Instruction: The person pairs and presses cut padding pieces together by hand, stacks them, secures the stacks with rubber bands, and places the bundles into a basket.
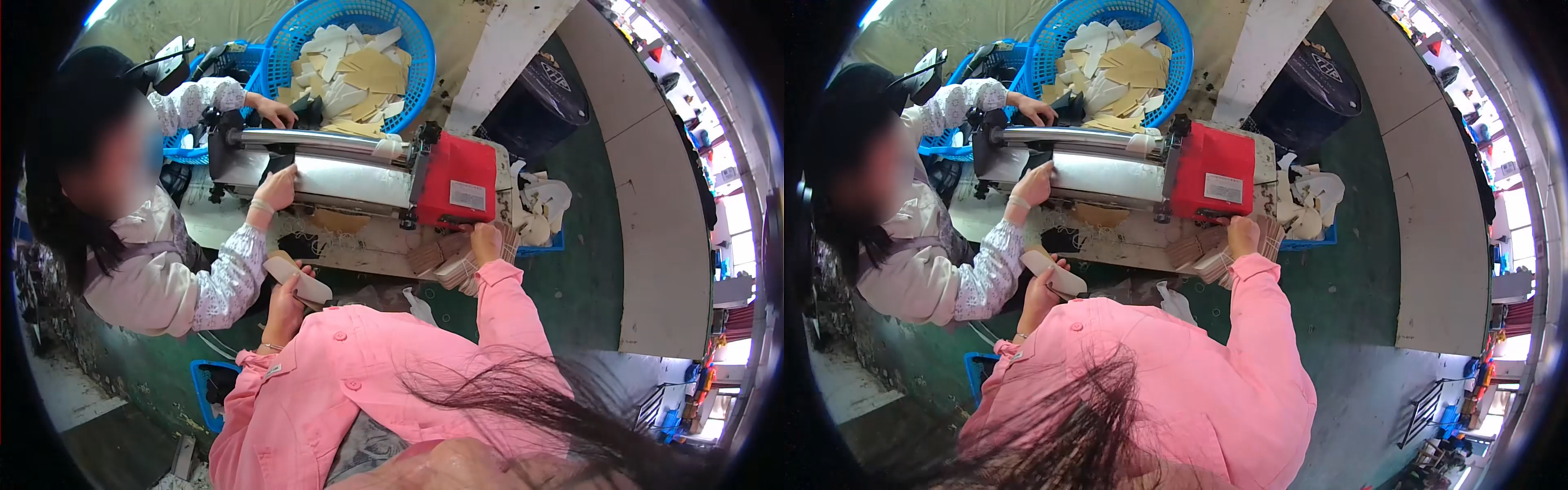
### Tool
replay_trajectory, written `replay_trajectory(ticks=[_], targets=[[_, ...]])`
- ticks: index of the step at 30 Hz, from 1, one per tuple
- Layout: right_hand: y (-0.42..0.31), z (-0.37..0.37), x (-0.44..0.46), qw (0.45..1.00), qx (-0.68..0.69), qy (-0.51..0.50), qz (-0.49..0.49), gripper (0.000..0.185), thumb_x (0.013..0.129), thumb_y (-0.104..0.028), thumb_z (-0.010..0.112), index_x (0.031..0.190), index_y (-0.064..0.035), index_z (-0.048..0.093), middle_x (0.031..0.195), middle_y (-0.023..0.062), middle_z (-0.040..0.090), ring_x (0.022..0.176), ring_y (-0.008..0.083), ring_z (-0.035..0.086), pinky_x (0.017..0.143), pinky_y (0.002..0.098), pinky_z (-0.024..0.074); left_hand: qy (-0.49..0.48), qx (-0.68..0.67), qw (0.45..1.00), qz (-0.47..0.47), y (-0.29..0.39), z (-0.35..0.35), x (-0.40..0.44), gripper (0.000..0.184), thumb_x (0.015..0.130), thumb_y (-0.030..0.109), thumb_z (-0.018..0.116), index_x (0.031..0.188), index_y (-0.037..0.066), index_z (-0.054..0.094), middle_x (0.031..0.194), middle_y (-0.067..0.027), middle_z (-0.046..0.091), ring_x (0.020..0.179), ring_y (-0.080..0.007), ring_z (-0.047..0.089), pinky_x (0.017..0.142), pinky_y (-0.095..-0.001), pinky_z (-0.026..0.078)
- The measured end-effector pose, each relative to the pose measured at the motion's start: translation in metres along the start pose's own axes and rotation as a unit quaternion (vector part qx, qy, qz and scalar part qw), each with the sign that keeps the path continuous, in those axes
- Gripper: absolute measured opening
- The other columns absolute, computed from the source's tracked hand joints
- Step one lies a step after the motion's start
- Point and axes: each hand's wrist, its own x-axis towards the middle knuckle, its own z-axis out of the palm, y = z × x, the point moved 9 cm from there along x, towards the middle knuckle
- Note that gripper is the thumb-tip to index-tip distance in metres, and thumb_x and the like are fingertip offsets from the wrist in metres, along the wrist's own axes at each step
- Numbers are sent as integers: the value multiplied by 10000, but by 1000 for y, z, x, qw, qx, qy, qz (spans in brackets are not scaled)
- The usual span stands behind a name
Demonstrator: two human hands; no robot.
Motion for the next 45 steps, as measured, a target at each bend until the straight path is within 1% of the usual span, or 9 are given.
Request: replay_trajectory(ticks=[10,14,18,22,24,27,31,34,45], targets=[[1,-1,0,999,18,28,-19,517,861,-523,653,694,-37,713,666,220,647,660,403,666,621,492,521,-10,187,982,36,15,45,-7,471,951,147,614,1404,51,528,945,-36,663,907,-128,621,825,-301,492],[-3,0,-1,998,48,-11,-34,462,870,-464,652,724,-30,714,729,216,667,715,395,673,651,495,517,-22,227,972,51,19,54,-3,406,943,130,613,1342,52,593,903,-26,660,866,-118,619,797,-281,489],[-100,-74,7,975,190,-48,-108,311,903,-322,614,880,-27,710,897,167,696,866,348,671,751,452,520,-24,259,963,71,23,65,8,318,927,101,623,1235,28,658,897,-25,658,833,-110,619,773,-267,490],[-240,-184,65,886,133,197,-398,339,910,-230,622,1205,-63,634,991,77,696,1019,302,621,961,436,430,-49,276,958,62,22,98,29,252,920,91,633,1159,37,689,871,-14,647,803,-95,607,720,-255,482],[-277,-186,97,854,-31,306,-419,288,849,-191,638,1101,-51,627,990,95,678,1021,284,602,941,498,399,-77,263,960,63,21,111,38,244,922,104,638,1156,59,694,862,-16,645,794,-94,602,695,-251,475],[-272,-133,149,936,-89,76,-332,271,804,-166,658,1055,-70,631,926,108,681,971,256,604,926,495,379,-70,241,966,63,26,122,41,247,924,112,638,1159,57,691,864,-17,645,790,-95,601,689,-253,473],[-256,-126,101,950,-66,-14,-304,298,748,-136,678,1041,-106,634,937,109,675,964,218,608,894,434,372,-35,116,992,38,13,127,57,216,918,145,667,1100,32,688,816,-12,626,728,-114,598,663,-257,472],[-249,-110,55,937,12,102,-334,222,751,-109,680,962,-140,621,785,56,627,863,225,595,825,411,361,-14,86,996,-15,-9,145,79,197,909,156,684,1062,30,688,794,-12,618,702,-124,599,643,-263,475],[-237,-92,35,943,70,155,-285,106,775,-134,598,878,-114,616,839,56,611,881,224,579,826,403,383,-38,44,998,-39,-52,178,130,168,912,132,680,1021,4,680,849,-70,682,706,-157,634,627,-304,515]])
